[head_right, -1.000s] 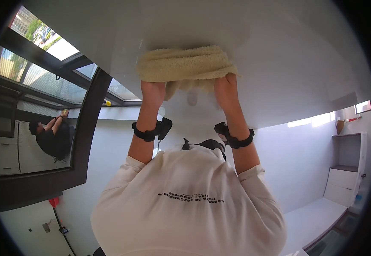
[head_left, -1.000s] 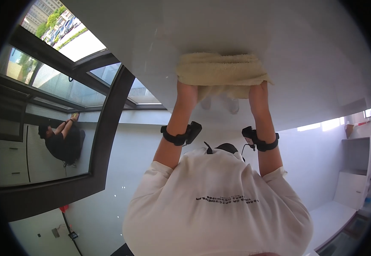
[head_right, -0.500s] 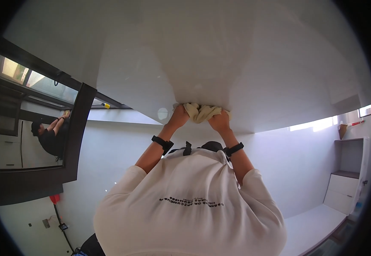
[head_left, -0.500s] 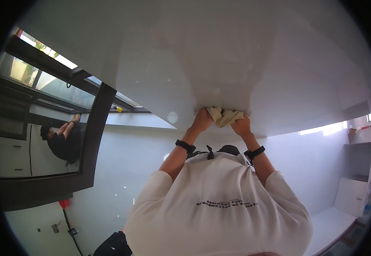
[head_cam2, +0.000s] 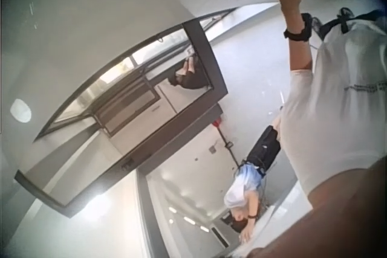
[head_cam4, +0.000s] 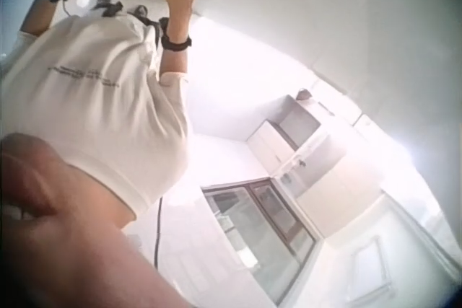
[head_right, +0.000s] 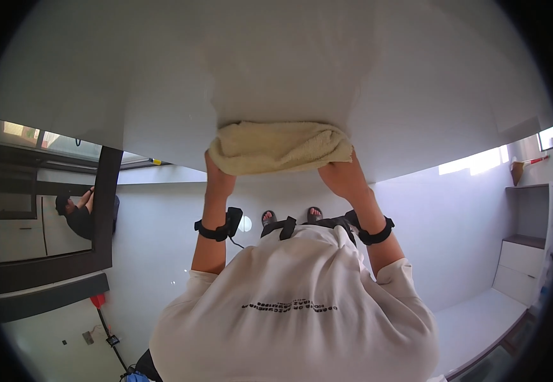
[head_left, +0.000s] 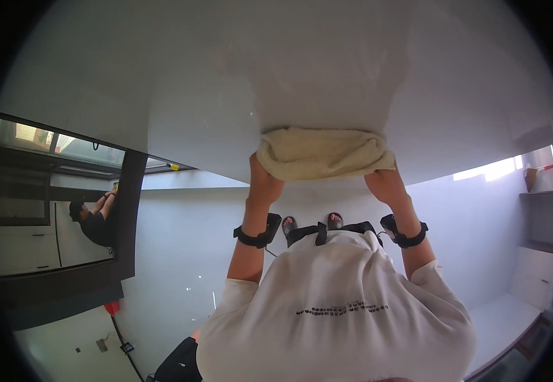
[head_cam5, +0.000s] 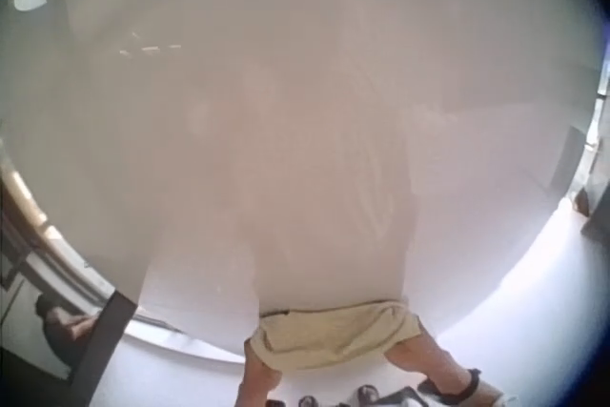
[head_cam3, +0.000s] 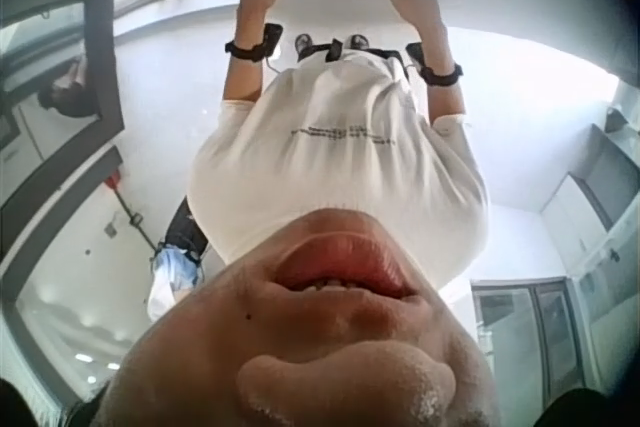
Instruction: Wiping a large white surface with a cloth and then rinsing the cloth in a sink.
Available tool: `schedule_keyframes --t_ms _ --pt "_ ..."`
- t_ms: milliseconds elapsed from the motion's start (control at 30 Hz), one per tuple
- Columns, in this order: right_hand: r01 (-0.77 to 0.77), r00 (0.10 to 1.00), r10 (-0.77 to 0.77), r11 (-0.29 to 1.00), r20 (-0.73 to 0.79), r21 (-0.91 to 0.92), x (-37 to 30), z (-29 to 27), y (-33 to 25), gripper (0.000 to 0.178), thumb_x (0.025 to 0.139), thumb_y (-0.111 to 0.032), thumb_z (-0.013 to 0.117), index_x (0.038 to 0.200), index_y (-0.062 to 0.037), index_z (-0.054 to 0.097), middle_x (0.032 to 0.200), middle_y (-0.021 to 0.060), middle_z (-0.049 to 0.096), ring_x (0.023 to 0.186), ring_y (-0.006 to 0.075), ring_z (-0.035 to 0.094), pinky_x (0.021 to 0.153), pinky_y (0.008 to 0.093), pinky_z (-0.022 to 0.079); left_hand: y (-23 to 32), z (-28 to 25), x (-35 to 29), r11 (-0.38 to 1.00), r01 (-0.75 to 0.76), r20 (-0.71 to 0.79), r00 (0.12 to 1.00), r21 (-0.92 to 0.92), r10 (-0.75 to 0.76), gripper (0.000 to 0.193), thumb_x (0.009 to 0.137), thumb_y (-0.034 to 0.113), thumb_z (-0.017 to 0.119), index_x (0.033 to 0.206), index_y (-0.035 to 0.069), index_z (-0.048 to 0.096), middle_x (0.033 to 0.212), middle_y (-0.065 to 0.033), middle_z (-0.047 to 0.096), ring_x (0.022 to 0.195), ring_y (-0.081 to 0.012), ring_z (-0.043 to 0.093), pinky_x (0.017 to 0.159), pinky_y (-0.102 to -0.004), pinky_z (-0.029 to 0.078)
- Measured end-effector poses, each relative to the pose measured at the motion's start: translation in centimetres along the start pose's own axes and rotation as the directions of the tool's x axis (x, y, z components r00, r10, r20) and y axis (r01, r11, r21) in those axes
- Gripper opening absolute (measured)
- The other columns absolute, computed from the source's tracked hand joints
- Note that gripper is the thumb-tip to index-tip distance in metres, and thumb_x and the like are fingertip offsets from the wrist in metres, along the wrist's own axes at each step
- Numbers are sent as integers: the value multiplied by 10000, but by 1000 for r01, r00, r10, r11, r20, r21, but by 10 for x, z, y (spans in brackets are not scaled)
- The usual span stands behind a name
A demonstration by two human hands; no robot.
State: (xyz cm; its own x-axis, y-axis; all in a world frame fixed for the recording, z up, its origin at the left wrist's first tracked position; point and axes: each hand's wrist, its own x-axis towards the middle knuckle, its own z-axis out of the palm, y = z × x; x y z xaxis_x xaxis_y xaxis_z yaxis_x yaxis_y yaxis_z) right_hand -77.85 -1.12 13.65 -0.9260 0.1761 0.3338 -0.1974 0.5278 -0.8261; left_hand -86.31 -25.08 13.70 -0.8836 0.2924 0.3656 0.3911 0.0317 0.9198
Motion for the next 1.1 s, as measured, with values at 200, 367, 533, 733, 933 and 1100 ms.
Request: schedule_keyframes --t_ms 200,367,533,733,933,1100 --pt "42 978 -55 997 -200 -68 12 -66 -20 132 778 -36 560 885 26 605 836 170 646 763 365 591 695 392 474 60 33 25 990 -70 -45 996 121 76 323 855 180 603 1099 -27 566 1038 -110 631 975 -165 564 863 -315 446" --pt "-56 968 57 998 -246 12 8 -51 42 131 783 -70 584 870 23 617 795 153 659 685 341 602 619 347 477 15 62 19 995 90 50 995 -41 -88 222 839 84 558 1015 -36 625 893 -94 676 804 -150 595 743 -280 473" --pt "-99 976 74 988 -203 -115 -11 -14 101 161 757 -105 635 894 -23 654 824 145 681 763 338 654 640 337 506 -68 68 -3 955 289 93 951 75 -295 265 897 152 491 1010 -37 639 825 -102 668 735 -141 572 694 -292 465" --pt "-15 995 -4 982 -102 -186 -8 -25 71 217 726 -59 654 939 -18 658 879 152 683 833 340 653 706 333 515 -55 45 11 926 377 107 921 2 -375 271 898 153 534 1081 -31 612 965 -111 665 870 -168 608 781 -310 463" --pt "213 959 -213 977 -189 -23 25 -60 -74 342 769 -108 648 1085 3 578 1000 139 667 864 243 641 760 318 487 -12 -18 38 602 21 68 996 -798 55 483 933 322 517 1335 71 427 1318 -75 497 1211 -212 478 996 -375 403" --pt "0 999 -1 999 -35 -39 33 -23 -59 337 791 -87 564 1110 21 555 1042 216 622 939 399 581 838 371 457 -58 0 22 403 48 31 998 -914 -49 475 953 369 431 1328 77 439 1332 -86 491 1221 -237 473 1013 -396 381"
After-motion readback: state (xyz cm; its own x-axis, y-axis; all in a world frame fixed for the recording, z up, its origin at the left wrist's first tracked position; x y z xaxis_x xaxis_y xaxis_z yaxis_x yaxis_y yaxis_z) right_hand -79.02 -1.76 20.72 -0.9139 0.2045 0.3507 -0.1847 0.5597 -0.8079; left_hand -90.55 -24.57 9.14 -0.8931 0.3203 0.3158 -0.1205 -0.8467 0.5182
